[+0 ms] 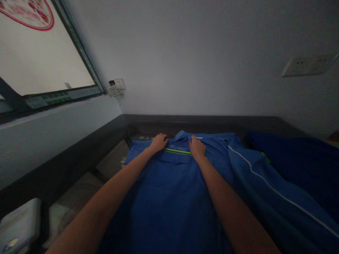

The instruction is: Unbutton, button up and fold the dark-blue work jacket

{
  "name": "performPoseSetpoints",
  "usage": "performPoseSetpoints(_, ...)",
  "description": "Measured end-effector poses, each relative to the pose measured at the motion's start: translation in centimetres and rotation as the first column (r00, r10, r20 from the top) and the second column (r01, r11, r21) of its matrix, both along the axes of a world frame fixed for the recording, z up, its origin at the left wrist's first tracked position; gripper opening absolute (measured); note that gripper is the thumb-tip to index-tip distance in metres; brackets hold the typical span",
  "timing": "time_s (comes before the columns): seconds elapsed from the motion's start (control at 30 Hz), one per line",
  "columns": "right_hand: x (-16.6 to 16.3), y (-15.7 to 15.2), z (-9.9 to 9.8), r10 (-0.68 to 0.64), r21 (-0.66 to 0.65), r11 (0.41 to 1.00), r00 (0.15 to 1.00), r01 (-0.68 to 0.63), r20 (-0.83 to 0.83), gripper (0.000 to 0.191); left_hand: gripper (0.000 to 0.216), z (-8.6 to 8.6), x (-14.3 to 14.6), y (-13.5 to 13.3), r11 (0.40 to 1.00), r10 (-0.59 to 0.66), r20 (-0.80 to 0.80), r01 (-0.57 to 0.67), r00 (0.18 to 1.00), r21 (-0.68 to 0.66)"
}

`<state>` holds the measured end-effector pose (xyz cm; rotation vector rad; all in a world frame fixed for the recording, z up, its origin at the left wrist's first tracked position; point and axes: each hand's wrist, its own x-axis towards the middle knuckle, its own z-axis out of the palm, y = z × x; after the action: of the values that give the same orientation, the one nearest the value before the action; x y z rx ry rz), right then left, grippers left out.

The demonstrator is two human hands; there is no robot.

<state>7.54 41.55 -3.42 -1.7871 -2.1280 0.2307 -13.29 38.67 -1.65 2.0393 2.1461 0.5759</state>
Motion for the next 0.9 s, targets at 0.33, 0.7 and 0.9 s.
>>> performPoseSetpoints(0.33, 0.5, 0.3, 0.1, -0.058, -0.023, 0.998, 0.990, 0.056, -0.126, 0.028, 0.016, 0.8, 1.1, 7.8, 0.929, -0.112, 0.147, 0.155, 0.983, -0.335)
performPoseSetpoints(0.7, 0.7, 0.4, 0.5, -0.059, -0.050, 0.998, 0.974, 0.049, -0.219, 0.028, 0.017, 0.6, 0.2, 7.1, 0.930, -0.176, 0.215, 0.234, 0.961, -0.285)
performPoseSetpoints(0.9, 0.5, 0.3, 0.6, -0.028, -0.065, 0.998, 0.979, 0.015, -0.203, 0.026, 0.020, 0.3, 0.7, 8.5, 0.990, -0.088, 0.029, 0.091, 0.996, -0.105)
